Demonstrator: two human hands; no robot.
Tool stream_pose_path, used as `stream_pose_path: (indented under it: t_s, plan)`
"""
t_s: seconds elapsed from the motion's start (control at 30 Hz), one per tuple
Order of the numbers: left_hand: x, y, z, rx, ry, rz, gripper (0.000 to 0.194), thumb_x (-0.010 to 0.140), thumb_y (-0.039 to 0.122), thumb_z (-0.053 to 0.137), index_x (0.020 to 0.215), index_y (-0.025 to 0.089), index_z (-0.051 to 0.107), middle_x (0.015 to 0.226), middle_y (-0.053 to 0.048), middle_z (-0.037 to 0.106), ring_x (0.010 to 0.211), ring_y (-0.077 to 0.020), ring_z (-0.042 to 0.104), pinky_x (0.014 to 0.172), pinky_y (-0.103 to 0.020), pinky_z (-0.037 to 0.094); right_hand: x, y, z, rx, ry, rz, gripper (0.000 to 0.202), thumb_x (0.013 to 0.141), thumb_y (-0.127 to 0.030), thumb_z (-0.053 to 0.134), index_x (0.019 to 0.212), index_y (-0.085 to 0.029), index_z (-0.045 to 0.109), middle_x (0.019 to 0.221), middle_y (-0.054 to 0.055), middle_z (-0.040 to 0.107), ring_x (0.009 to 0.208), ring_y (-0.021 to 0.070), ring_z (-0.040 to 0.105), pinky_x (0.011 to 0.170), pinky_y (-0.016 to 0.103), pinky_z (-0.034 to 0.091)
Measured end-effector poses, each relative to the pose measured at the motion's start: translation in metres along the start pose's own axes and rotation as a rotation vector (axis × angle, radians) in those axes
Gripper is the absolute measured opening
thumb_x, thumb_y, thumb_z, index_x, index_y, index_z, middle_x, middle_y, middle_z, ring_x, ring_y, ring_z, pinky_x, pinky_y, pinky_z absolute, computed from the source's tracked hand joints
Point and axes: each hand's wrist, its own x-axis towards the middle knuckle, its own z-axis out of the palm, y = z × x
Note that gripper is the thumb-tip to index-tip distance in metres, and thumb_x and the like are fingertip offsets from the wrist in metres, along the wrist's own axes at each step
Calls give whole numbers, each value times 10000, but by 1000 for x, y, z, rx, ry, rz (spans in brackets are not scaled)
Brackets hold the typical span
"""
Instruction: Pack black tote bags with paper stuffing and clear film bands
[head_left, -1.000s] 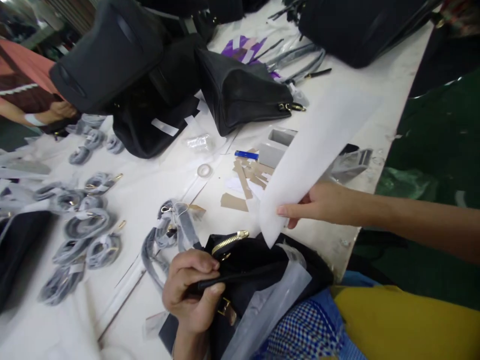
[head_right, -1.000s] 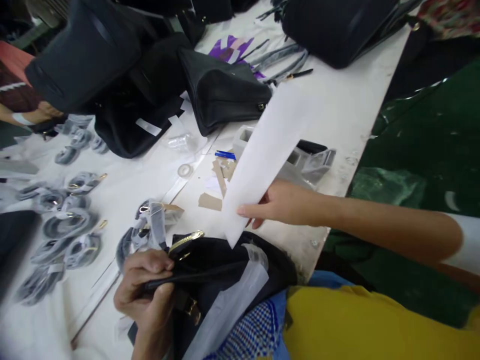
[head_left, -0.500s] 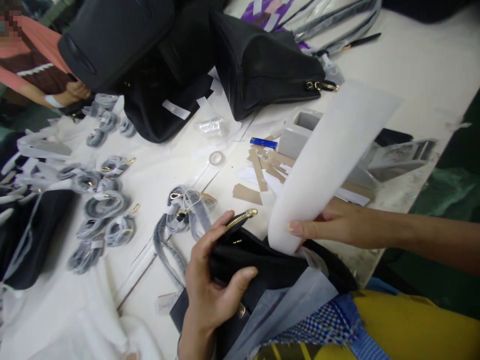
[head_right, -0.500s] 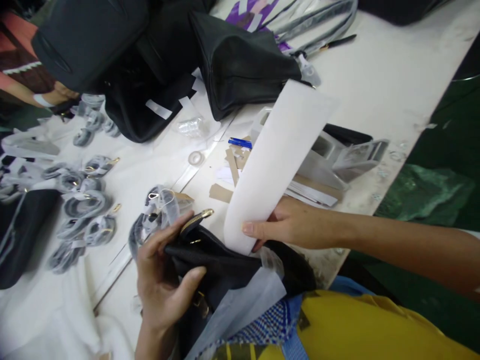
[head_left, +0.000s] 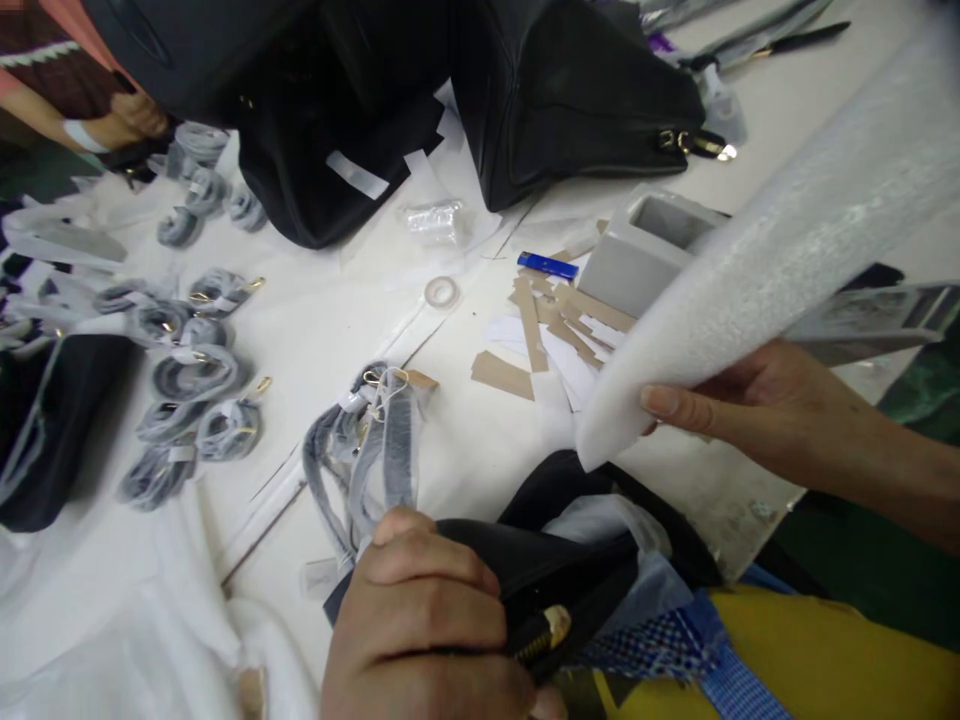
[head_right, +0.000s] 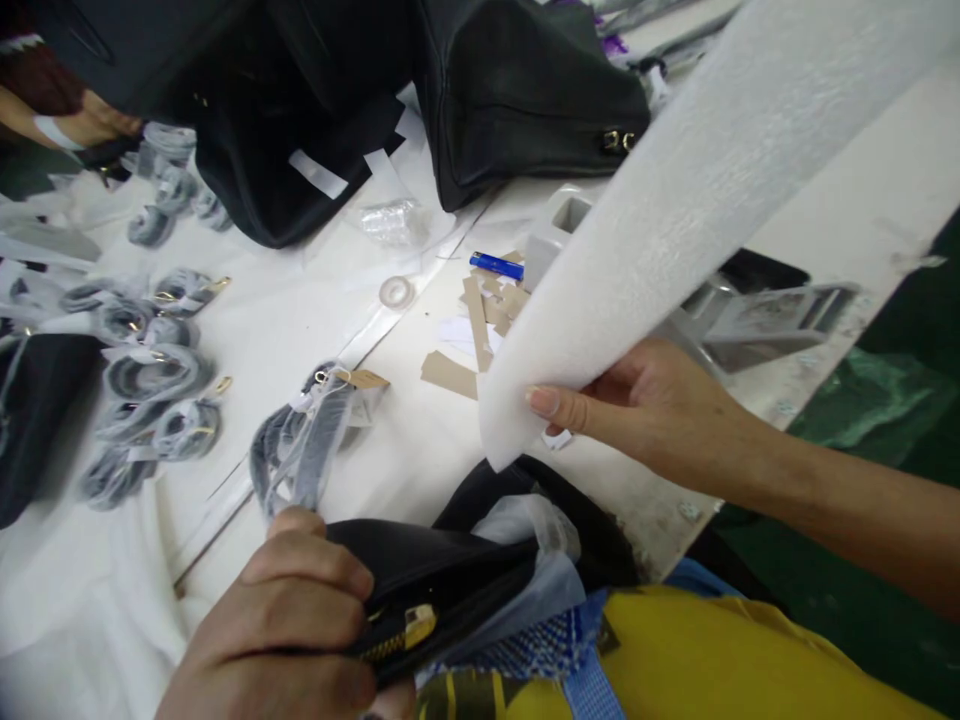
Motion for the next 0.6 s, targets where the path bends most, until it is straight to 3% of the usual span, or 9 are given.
stream_pose_path:
  t_s: [0.07,0.13,0.23,0.33,0.47,0.6]
  plan:
    - [0,-2,-2,46,-49,19,122,797,394,762,749,309,689,594,48,631,689,-180,648,686,-376,554,-2,-3,2,61,-18,-12,231,715,-504,786,746,-281,733,731,4,718,719,233,694,668,385,637]
    - [2,-7,-4,161,-88,39,116,797,389,761,810,295,696,813,4,702,928,-218,658,798,-398,554,-3,-5,3,94,-42,-21,217,707,-478,799,811,-294,750,745,1,724,735,243,694,706,413,639]
    - [5,-12,-5,367,-80,95,181,761,348,801,865,258,684,1143,-47,681,1192,-272,558,951,-449,502,-8,-4,4,80,-82,-50,221,745,-453,776,912,-310,763,803,2,739,746,234,694,773,418,628]
    - [5,-14,-4,371,-195,155,261,769,252,805,974,206,651,1079,-46,712,1059,-215,622,951,-404,497,-13,-2,8,11,-85,-87,227,773,-429,759,972,-320,756,874,-6,751,803,232,701,791,381,618]
    - [5,-10,-2,428,-294,154,304,840,181,725,1131,200,640,998,-36,721,945,-182,624,811,-333,481,-16,-9,22,-156,-79,-229,225,798,-463,717,928,-284,759,900,8,756,864,265,696,819,388,595]
    - [5,-2,-4,452,-342,198,127,920,143,590,1002,197,672,956,-23,717,896,-176,601,795,-332,443,-15,-18,35,-356,-64,-381,240,829,-502,661,870,-280,743,798,17,748,846,284,686,906,418,542]
